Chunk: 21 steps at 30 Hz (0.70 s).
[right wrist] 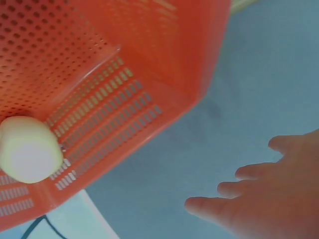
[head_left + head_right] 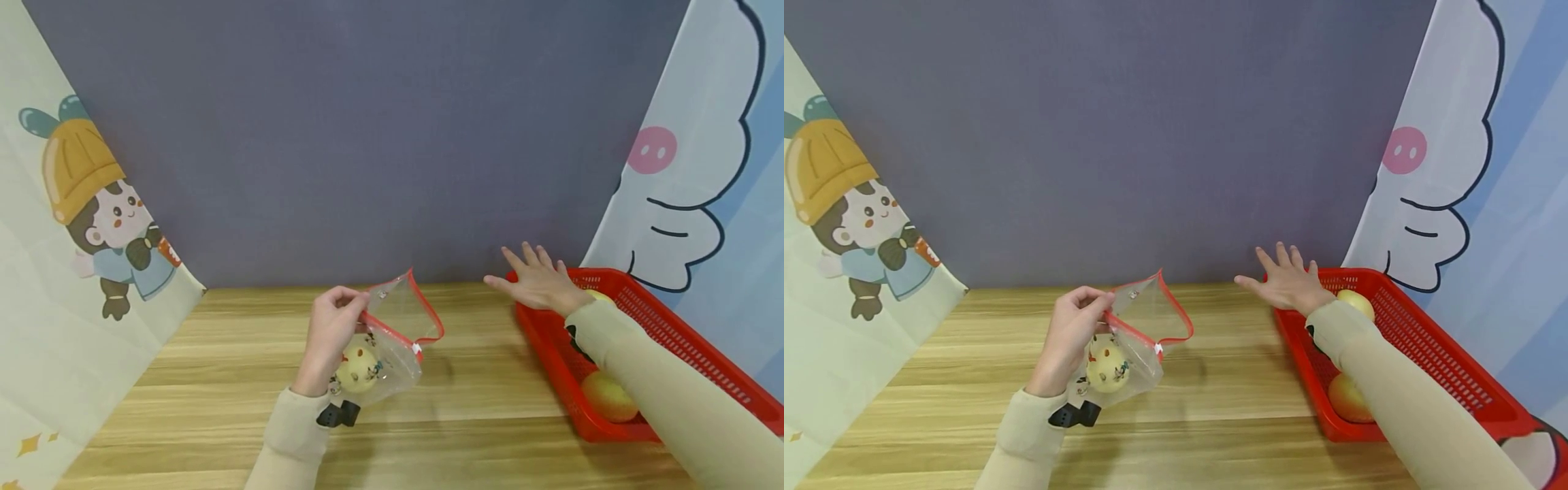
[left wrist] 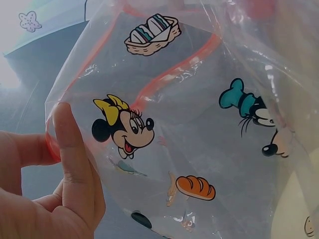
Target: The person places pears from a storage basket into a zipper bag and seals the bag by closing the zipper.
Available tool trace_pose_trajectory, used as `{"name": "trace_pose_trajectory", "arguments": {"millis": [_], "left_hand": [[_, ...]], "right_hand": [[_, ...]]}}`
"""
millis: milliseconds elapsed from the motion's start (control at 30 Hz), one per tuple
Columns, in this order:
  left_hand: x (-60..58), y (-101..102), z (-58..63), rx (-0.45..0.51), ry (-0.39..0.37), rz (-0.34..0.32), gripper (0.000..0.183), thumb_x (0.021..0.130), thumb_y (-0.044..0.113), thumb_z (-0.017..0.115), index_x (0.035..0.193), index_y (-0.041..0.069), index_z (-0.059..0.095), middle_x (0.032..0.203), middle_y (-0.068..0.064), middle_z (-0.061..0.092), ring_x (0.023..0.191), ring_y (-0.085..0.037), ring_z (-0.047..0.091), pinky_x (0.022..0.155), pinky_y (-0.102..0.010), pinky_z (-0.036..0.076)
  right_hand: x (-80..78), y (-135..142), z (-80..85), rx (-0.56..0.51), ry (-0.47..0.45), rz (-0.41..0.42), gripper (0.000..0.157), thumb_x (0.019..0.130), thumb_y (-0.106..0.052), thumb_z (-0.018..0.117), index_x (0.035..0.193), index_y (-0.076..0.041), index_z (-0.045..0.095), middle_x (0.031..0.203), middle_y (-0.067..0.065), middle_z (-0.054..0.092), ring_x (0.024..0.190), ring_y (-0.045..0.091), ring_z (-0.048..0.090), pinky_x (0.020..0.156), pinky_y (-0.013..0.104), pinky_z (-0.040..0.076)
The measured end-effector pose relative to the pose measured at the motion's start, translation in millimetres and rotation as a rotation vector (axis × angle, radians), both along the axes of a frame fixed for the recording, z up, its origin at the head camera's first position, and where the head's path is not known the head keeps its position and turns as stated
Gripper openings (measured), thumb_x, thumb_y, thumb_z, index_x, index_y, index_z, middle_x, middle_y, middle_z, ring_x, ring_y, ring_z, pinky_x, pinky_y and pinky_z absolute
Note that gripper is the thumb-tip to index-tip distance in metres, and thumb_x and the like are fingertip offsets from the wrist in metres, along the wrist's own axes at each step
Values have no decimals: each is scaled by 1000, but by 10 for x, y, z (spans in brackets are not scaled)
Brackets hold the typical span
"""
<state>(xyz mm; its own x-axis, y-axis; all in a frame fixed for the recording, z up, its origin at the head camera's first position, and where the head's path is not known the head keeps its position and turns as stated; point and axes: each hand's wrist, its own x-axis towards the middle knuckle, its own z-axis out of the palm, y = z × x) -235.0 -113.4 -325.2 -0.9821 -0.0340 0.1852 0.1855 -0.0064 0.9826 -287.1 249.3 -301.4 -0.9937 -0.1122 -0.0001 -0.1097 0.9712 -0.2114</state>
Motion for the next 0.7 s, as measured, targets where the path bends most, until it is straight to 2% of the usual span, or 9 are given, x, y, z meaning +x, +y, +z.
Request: {"name": "trace_pose_trajectory", "arguments": {"millis": [233,700], "left_hand": [[9,8,7,5,0,5,16,98,6,64,104,-9,65,85,-10,63,63,-15,64,57,-28,62],[2,16,-3,-11,2,9,15,98,7,65,104,-7,67,89,-14,64,65,-16,64,59,-28,62]], "right_hand": [[-55,182,-43,-8,-17,-35,103,93,-81,33,163,-10,9,163,34,-6,145,61,-6,111,81,-6],[-196,464,-110,-27,-48,-84,105,93,-81,33,163,-6,6,160,40,-7,143,64,-8,110,82,-4]]}}
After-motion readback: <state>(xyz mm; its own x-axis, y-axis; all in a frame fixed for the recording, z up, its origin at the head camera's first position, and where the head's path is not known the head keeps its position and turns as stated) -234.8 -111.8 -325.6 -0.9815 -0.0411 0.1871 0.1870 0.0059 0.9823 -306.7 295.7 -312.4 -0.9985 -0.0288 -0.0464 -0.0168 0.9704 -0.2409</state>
